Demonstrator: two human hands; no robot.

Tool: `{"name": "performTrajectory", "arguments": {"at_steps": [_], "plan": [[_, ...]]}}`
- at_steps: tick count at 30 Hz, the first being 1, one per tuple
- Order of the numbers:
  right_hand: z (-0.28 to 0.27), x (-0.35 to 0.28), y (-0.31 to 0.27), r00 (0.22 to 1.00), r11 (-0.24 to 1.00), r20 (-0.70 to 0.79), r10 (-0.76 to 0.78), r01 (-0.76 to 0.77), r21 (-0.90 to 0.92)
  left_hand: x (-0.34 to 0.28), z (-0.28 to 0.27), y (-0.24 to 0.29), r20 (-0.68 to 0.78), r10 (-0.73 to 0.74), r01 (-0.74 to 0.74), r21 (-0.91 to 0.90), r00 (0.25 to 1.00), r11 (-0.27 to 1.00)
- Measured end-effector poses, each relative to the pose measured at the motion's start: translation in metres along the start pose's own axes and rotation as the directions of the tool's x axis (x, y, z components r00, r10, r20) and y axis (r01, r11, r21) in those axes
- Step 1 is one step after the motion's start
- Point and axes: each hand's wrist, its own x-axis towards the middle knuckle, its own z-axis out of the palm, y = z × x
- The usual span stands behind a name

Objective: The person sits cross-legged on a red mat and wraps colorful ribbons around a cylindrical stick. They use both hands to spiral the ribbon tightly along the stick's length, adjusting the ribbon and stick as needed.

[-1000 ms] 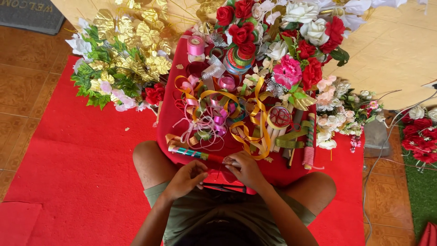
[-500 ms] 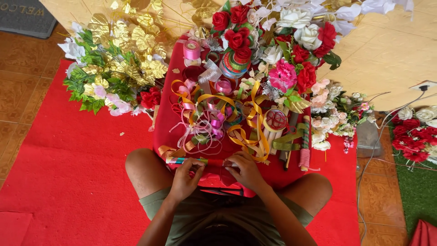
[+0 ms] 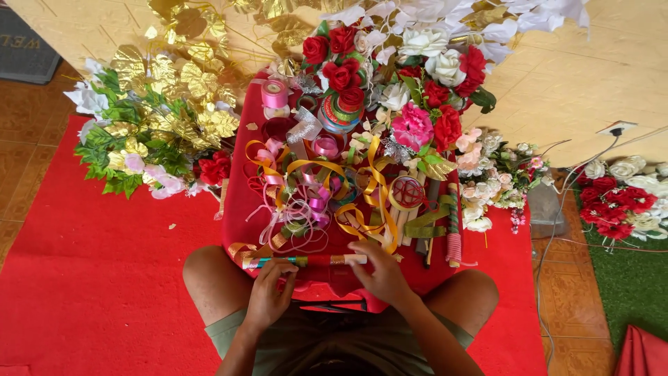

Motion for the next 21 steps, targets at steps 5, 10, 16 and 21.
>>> {"name": "performTrajectory", "arguments": {"at_steps": [5,10,16,21], "plan": [[-0.052,0.035,0.025,0.953,0.995,-0.297,-0.056,0.030,-0.090,-0.004,0.003,-0.002,0.009,-0.022,0.021,0.001,1.000,1.000],[-0.083,0.060,0.079,0.922,0.945,-0.385,0.032,-0.154,-0.290,-0.004,0.004,0.000,0.000,-0.017,0.017,0.011,1.000,1.000],[-0.068,0.079,0.110,0.941,0.860,-0.320,0.108,-0.250,-0.445,0.007,-0.003,0.011,0.002,0.030,-0.030,0.015,1.000,0.999],[-0.060,0.080,0.105,0.926,0.841,-0.359,0.118,-0.286,-0.460,0.006,-0.006,0.018,0.015,0.065,-0.065,0.026,0.998,0.998]]}}
